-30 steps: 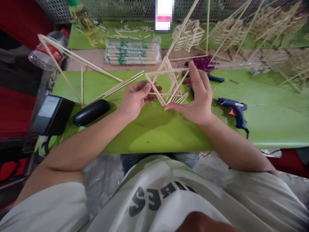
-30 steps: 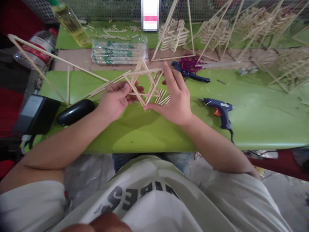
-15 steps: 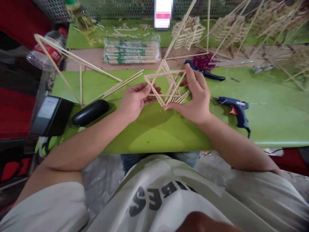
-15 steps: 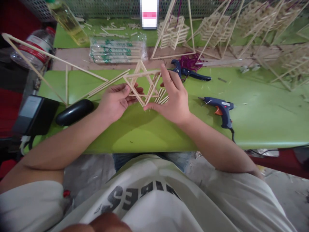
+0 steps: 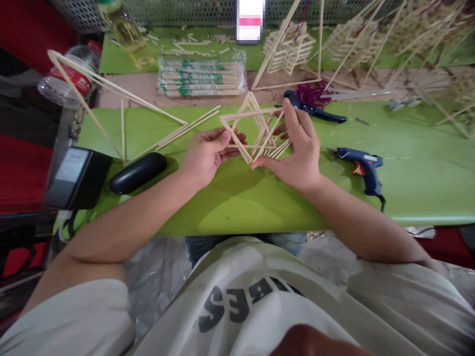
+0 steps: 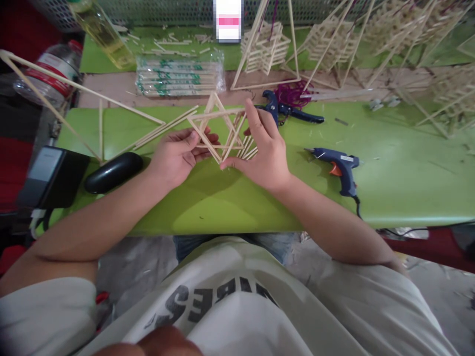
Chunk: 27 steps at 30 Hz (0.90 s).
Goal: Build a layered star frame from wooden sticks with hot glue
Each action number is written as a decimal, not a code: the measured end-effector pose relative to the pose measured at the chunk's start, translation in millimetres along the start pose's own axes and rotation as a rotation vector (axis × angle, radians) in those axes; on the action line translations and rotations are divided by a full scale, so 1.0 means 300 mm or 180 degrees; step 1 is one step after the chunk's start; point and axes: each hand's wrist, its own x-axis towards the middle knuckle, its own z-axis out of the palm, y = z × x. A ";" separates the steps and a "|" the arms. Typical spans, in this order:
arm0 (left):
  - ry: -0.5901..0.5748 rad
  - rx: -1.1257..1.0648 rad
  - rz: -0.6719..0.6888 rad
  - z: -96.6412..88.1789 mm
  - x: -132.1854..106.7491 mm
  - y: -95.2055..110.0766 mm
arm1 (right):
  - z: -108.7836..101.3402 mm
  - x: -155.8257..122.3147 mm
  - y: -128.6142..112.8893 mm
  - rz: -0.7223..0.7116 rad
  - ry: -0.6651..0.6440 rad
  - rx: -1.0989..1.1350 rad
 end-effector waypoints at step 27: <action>0.0180 -0.0209 -0.0177 0.017 -0.010 0.001 | 0.025 -0.005 0.031 -0.0335 0.0339 0.0053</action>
